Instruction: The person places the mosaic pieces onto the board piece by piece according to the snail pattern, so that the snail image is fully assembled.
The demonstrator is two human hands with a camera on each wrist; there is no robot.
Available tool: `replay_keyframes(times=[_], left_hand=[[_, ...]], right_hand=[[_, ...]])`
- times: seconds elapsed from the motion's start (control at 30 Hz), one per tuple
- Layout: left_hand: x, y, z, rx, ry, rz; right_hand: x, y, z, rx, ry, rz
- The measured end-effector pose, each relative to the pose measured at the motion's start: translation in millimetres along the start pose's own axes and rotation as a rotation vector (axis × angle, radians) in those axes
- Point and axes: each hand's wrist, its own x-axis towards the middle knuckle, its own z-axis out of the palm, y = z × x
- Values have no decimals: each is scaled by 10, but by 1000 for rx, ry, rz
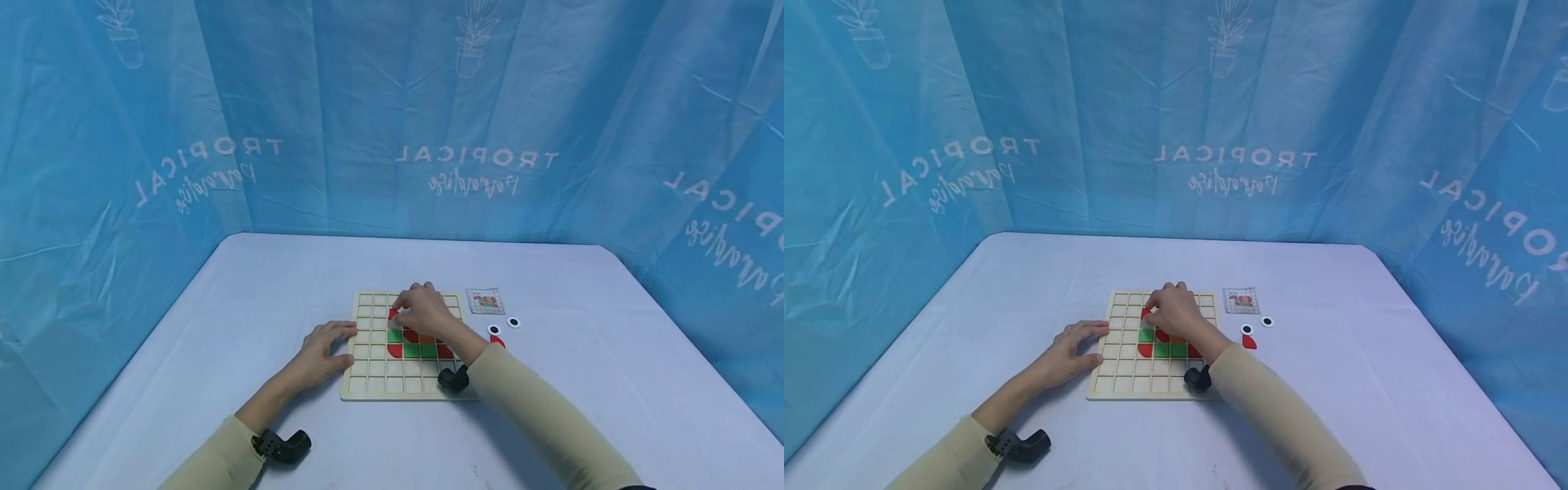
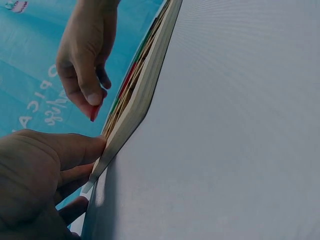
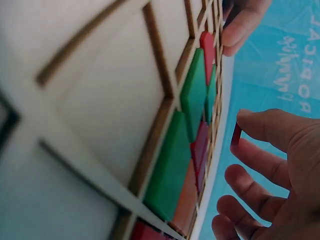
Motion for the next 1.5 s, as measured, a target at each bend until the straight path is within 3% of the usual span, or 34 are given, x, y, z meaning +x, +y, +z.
replay_keyframes(times=[0.33, 1.07, 1.3, 1.5], left_hand=[[1, -12, 9, 6, 4, -9], [3, -2, 2, 1, 5, -4], [-4, 13, 5, 8, 5, 4], [-9, 18, -5, 2, 6, 2]], right_hand=[[29, 6, 61, -2, -94, 37], [-20, 51, 28, -28, -62, 22], [-198, 239, -215, 65, 7, 102], [-486, 527, -425, 47, 76, 138]])
